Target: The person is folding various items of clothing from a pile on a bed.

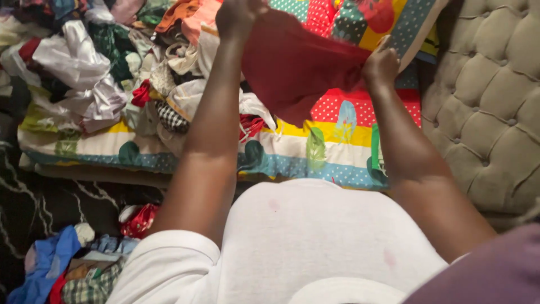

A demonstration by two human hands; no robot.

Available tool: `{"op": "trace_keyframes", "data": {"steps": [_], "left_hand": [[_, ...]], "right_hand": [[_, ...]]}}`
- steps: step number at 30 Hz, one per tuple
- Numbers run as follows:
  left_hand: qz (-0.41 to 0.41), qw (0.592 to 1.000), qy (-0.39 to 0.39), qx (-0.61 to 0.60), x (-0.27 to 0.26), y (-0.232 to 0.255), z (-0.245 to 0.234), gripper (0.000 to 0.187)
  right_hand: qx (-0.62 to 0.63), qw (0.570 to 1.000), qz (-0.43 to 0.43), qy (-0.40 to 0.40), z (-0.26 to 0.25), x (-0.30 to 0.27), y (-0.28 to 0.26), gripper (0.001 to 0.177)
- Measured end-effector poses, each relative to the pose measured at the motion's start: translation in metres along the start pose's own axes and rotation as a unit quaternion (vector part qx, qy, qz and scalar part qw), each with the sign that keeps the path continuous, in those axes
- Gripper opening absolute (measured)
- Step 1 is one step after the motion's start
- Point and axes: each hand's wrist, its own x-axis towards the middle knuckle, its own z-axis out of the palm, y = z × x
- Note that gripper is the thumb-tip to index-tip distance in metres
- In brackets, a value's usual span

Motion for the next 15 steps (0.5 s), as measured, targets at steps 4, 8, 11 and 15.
{"op": "trace_keyframes", "data": {"steps": [4, 8, 11, 15], "left_hand": [[0.025, 0.991, 0.132, -0.018, -0.017, -0.049, 0.025, 0.017], [-0.022, 0.988, 0.143, -0.061, -0.005, -0.117, 0.089, 0.014], [-0.068, 0.981, 0.084, -0.161, -0.006, -0.087, 0.062, 0.018], [0.004, 0.982, 0.002, -0.188, -0.015, -0.027, 0.006, 0.031]], "right_hand": [[-0.133, 0.971, -0.193, 0.045, 0.002, 0.021, 0.025, 0.040], [-0.120, 0.952, -0.258, 0.117, -0.026, 0.009, -0.004, 0.020], [-0.042, 0.952, -0.264, 0.148, -0.029, 0.019, -0.001, 0.012], [0.170, 0.961, -0.207, 0.069, -0.031, 0.046, 0.010, 0.031]]}}
